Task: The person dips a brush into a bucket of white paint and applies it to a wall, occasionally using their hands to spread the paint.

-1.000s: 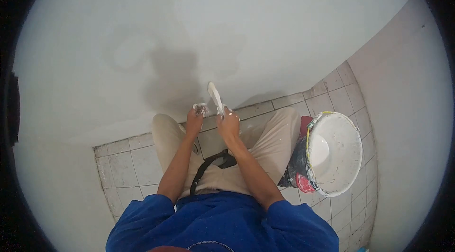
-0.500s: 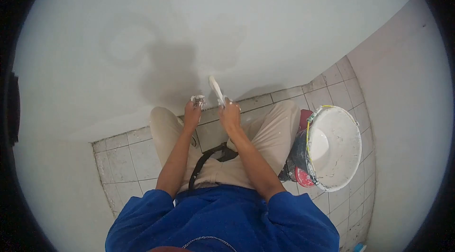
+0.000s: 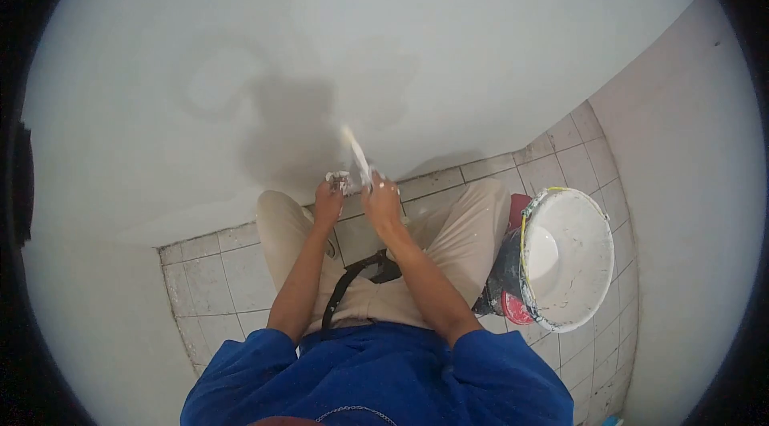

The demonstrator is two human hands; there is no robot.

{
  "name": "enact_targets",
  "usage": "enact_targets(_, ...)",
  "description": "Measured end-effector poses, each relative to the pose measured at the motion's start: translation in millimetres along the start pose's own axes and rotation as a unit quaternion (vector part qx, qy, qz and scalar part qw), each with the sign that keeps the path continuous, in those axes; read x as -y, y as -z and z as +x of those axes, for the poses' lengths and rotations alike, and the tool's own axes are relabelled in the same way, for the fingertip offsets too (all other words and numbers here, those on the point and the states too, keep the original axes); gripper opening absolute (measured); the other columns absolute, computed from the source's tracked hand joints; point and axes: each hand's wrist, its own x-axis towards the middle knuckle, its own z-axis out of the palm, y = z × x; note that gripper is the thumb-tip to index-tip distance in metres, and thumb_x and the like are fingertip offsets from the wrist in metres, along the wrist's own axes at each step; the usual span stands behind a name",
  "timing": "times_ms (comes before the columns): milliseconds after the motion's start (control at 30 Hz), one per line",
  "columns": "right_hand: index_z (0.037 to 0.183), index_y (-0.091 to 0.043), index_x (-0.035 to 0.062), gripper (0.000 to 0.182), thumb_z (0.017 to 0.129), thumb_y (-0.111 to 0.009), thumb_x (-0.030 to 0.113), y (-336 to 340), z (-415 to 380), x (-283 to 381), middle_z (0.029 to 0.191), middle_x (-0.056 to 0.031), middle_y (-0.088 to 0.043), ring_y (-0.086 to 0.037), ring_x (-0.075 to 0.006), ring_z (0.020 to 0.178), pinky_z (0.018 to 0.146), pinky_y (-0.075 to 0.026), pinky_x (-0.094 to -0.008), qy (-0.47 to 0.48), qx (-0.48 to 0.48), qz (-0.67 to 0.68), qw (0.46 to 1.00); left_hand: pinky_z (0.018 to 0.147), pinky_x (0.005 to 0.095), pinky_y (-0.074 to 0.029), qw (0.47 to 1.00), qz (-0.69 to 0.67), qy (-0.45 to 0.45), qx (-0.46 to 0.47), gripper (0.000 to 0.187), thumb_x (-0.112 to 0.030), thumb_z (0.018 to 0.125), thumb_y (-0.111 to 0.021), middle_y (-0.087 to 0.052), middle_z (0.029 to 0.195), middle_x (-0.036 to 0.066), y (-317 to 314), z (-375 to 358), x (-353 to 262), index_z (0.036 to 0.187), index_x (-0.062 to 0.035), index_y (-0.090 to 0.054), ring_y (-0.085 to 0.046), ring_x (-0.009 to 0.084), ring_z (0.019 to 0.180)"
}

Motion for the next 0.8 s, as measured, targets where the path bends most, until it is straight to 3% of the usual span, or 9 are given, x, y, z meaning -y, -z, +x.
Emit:
enact_targets(100, 0.098, -0.061, -0.0042, 0.023, 0.078, -0.056, 0.005, -8.5, -28.3, -30.8, 0.078, -0.0229, -0.060, -0.059, -0.0387, 0.069, 0.061, -0.046, -0.0396, -0.027, -0.003, 0.057, 0.998, 0.078, 0.0307, -0.047, 0.999, -0.033, -0.011, -0.012, 0.023, -0.004, 0.084, -0.048, -0.065, 0.091, 0.013, -6.9, 6.2, 24.5, 0.102, 0.0027, -0.060, -0.063, 0.0205, 0.085)
enact_targets(200, 0.097, -0.061, -0.0040, 0.022, 0.077, -0.056, 0.005, 42.0, 0.2, 14.7, 0.077, -0.0220, -0.060, -0.059, -0.0376, 0.068, 0.061, -0.046, -0.0389, 0.020, -0.039, 0.145, 0.988, 0.077, 0.0301, -0.047, 0.999, -0.047, -0.020, -0.016, 0.023, -0.003, 0.084, -0.048, -0.065, 0.091, 0.012, 1.1, 3.3, 15.3, 0.103, 0.0026, -0.060, -0.063, 0.0197, 0.085)
enact_targets(233, 0.095, -0.061, -0.0039, 0.020, 0.077, -0.056, 0.004, 46.4, 8.2, 24.1, 0.076, -0.0213, -0.060, -0.058, -0.0372, 0.066, 0.059, -0.045, -0.0383, 0.050, -0.098, 0.138, 0.984, 0.077, 0.0299, -0.047, 0.999, -0.049, -0.018, -0.015, 0.023, -0.003, 0.084, -0.048, -0.065, 0.092, 0.012, 1.4, 1.0, 7.7, 0.103, 0.0025, -0.060, -0.062, 0.0196, 0.085)
enact_targets(333, 0.094, -0.061, -0.0047, 0.019, 0.077, -0.057, 0.003, 47.3, 26.1, 42.9, 0.075, -0.0221, -0.060, -0.059, -0.0371, 0.066, 0.059, -0.045, -0.0388, 0.002, -0.073, 0.150, 0.986, 0.077, 0.0302, -0.047, 0.998, -0.051, -0.027, -0.007, 0.023, -0.003, 0.084, -0.049, -0.065, 0.093, 0.012, -0.3, 7.2, 11.0, 0.104, 0.0019, -0.060, -0.062, 0.0196, 0.085)
enact_targets(433, 0.094, -0.061, -0.0050, 0.019, 0.078, -0.057, 0.003, -0.3, 7.0, 7.0, 0.075, -0.0234, -0.059, -0.059, -0.0371, 0.066, 0.060, -0.046, -0.0394, -0.010, -0.036, 0.076, 0.996, 0.078, 0.0302, -0.047, 0.998, -0.049, 0.026, 0.001, 0.023, -0.004, 0.085, -0.049, -0.065, 0.092, 0.012, 1.2, 1.8, -1.3, 0.104, 0.0020, -0.060, -0.062, 0.0191, 0.084)
enact_targets(533, 0.097, -0.060, -0.0062, 0.021, 0.079, -0.056, 0.003, -3.2, -18.2, -0.6, 0.076, -0.0250, -0.060, -0.060, -0.0387, 0.068, 0.061, -0.046, -0.0405, -0.035, 0.008, 0.081, 0.996, 0.077, 0.0306, -0.047, 0.999, -0.045, 0.028, 0.005, 0.021, -0.005, 0.085, -0.049, -0.065, 0.091, 0.012, -0.6, 3.3, 4.5, 0.103, 0.0023, -0.059, -0.063, 0.0191, 0.083)
enact_targets(633, 0.099, -0.060, -0.0074, 0.023, 0.079, -0.057, 0.005, 13.9, -10.7, 13.6, 0.079, -0.0254, -0.060, -0.060, -0.0403, 0.071, 0.063, -0.047, -0.0416, 0.021, -0.045, 0.143, 0.989, 0.076, 0.0308, -0.047, 0.995, -0.093, -0.032, -0.010, 0.021, -0.005, 0.086, -0.050, -0.065, 0.091, 0.013, -4.1, 9.2, 20.4, 0.102, 0.0028, -0.059, -0.063, 0.0196, 0.082)
enact_targets(733, 0.099, -0.060, -0.0082, 0.025, 0.078, -0.058, 0.006, 11.5, 7.0, 20.5, 0.080, -0.0259, -0.060, -0.060, -0.0399, 0.074, 0.065, -0.047, -0.0422, 0.058, -0.070, 0.075, 0.993, 0.074, 0.0302, -0.047, 0.997, -0.049, -0.051, -0.014, 0.020, -0.006, 0.086, -0.049, -0.065, 0.090, 0.012, -0.9, 6.1, 9.1, 0.102, 0.0025, -0.059, -0.062, 0.0194, 0.082)
enact_targets(800, 0.099, -0.060, -0.0079, 0.025, 0.078, -0.058, 0.006, -7.8, -2.5, 0.2, 0.081, -0.0260, -0.060, -0.060, -0.0401, 0.076, 0.067, -0.047, -0.0424, 0.004, -0.013, 0.046, 0.999, 0.074, 0.0299, -0.047, 0.997, -0.071, -0.033, -0.011, 0.020, -0.006, 0.086, -0.049, -0.065, 0.090, 0.012, -6.1, 4.5, 16.4, 0.102, 0.0021, -0.059, -0.062, 0.0191, 0.082)
